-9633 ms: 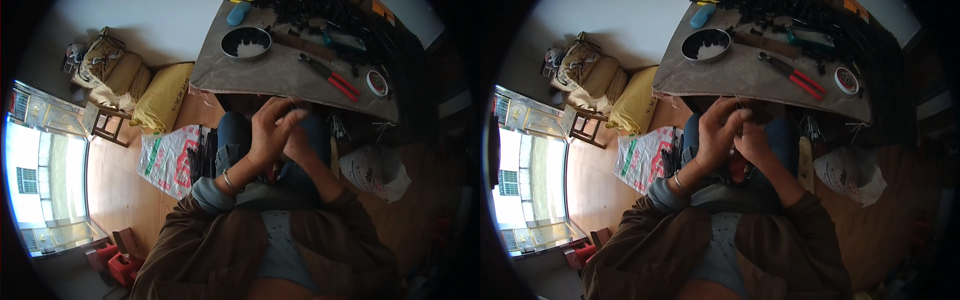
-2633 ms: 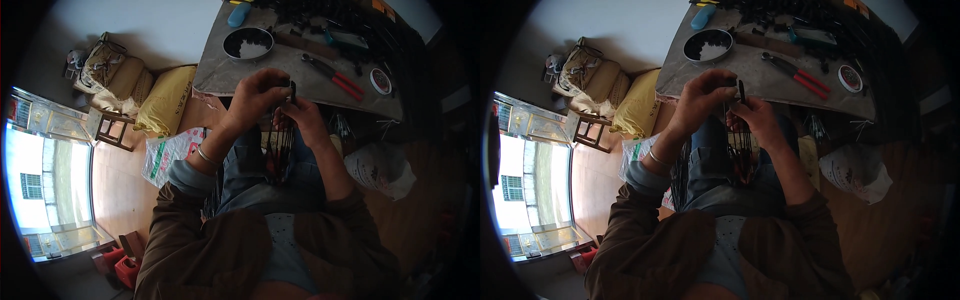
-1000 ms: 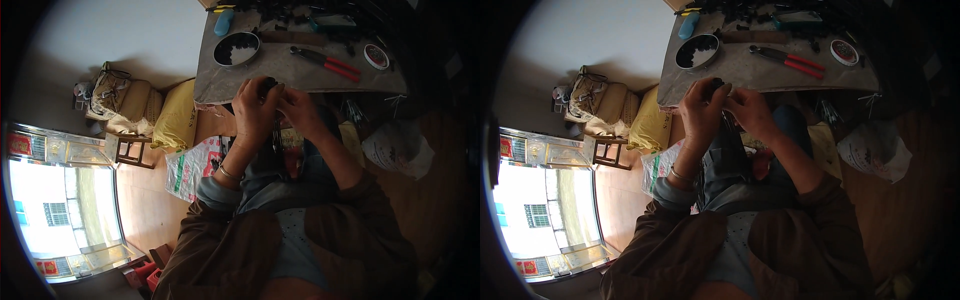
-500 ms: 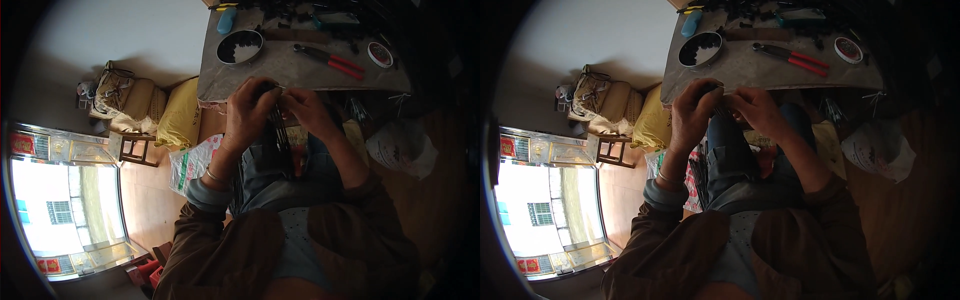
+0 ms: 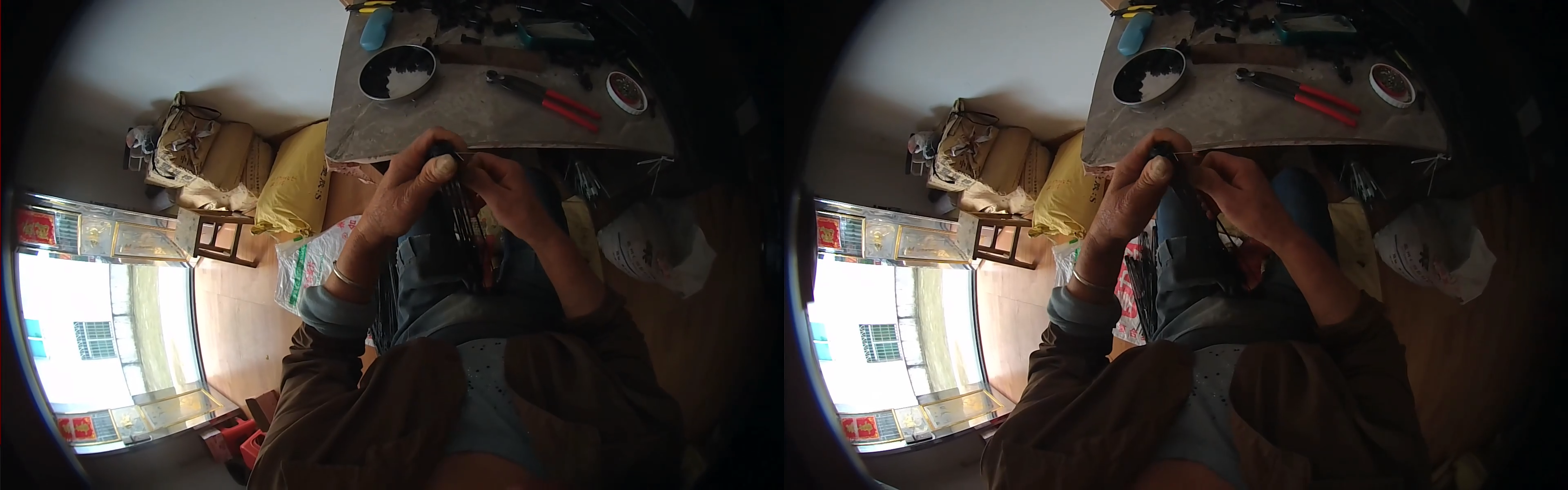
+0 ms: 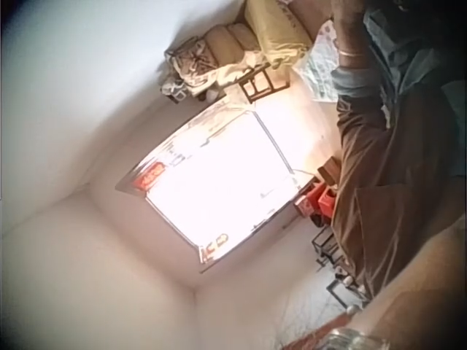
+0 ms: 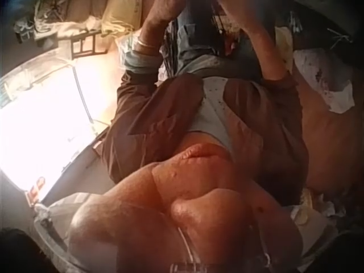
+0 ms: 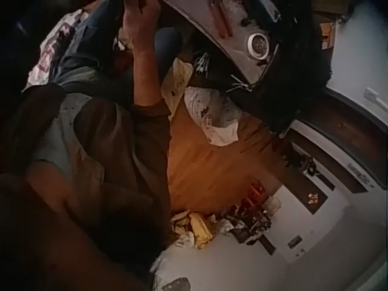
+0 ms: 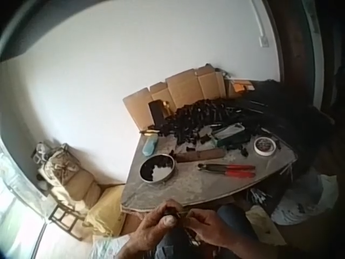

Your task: Assembling thin black rods into plastic connectors to create umbrella frames at a workbench.

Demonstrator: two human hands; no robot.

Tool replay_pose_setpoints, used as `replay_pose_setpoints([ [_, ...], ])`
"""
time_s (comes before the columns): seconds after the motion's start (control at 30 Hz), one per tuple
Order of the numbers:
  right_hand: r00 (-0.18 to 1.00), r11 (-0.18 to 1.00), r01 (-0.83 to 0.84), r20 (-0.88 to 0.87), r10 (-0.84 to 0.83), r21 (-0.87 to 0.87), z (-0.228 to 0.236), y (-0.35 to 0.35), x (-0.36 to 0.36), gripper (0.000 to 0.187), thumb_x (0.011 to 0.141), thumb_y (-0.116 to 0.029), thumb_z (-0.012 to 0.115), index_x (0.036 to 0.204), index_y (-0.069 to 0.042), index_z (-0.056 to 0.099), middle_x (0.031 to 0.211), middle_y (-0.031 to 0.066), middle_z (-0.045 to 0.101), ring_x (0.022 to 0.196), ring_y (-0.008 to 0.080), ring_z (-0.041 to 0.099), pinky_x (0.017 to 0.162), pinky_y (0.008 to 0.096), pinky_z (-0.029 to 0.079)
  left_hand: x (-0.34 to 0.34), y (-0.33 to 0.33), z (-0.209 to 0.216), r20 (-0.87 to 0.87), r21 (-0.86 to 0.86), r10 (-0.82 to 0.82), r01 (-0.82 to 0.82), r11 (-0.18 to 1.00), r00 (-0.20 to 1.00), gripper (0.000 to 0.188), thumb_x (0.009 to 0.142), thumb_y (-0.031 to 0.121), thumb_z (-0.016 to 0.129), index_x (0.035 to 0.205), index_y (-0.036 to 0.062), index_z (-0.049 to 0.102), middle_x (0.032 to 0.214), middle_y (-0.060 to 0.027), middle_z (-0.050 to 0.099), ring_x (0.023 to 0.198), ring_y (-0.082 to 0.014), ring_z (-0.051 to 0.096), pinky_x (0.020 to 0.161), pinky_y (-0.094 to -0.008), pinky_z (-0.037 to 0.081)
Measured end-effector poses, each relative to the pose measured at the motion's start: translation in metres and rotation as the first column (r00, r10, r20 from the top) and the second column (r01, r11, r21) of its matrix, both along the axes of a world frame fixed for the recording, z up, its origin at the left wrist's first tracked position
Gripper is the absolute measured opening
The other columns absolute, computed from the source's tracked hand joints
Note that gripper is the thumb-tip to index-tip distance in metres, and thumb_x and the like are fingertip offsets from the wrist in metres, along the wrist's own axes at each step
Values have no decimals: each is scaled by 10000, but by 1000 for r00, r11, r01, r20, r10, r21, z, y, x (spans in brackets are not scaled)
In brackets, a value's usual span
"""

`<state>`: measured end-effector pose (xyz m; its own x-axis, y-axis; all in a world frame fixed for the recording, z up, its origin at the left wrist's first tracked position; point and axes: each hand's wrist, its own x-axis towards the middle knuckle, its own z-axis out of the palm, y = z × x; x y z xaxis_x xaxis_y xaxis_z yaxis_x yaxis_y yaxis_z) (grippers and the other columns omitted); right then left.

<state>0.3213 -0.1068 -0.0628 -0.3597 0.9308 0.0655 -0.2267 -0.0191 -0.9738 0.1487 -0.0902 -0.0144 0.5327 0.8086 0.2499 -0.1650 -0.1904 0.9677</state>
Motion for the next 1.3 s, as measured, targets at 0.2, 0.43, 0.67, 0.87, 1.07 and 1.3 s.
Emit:
replay_pose_setpoints([
  [0.2,988,988,143,58,-146,59,9,1,4,163,934,-204,582,915,-42,583,773,-22,575,681,41,542,609,207,457,6,-5,-3,8,-40,105,-104,994,994,340,988,367,450,1012,38,533,896,-16,546,843,-87,494,793,-238,405],
  [0.43,837,760,276,241,-491,588,38,4,-2,185,919,-206,611,900,-25,580,773,-28,583,665,60,537,606,207,442,18,-10,-10,36,-113,260,-255,960,965,373,1021,368,351,986,41,525,828,-7,521,795,-74,471,744,-220,397],
  [0.67,932,932,319,119,-342,172,36,8,-5,200,904,-193,617,812,-20,574,663,54,574,618,143,579,546,288,451,28,-13,-15,110,-107,303,-291,951,947,382,1022,376,331,907,48,490,699,18,450,634,-63,411,582,-214,363],
  [0.87,761,554,370,98,-641,746,47,9,-2,142,860,-122,627,781,-26,559,682,104,575,609,259,592,541,328,451,34,-11,-16,91,-85,355,-348,934,930,373,1022,370,334,911,48,486,672,28,429,597,-54,378,542,-204,329],
  [1.07,731,727,-60,526,-434,684,75,39,23,107,845,-135,615,822,-32,595,722,82,616,652,219,618,586,306,471,34,-14,-16,48,-71,396,-393,917,917,438,1020,415,296,879,53,498,652,31,432,582,-44,372,527,-200,312],
  [1.3,985,980,-170,-4,171,-103,40,23,18,199,924,-232,592,888,-43,643,757,-54,590,665,16,511,593,210,433,46,-22,-17,76,-191,572,-551,813,817,577,988,541,244,729,84,484,569,37,418,493,-46,368,444,-200,282],
])
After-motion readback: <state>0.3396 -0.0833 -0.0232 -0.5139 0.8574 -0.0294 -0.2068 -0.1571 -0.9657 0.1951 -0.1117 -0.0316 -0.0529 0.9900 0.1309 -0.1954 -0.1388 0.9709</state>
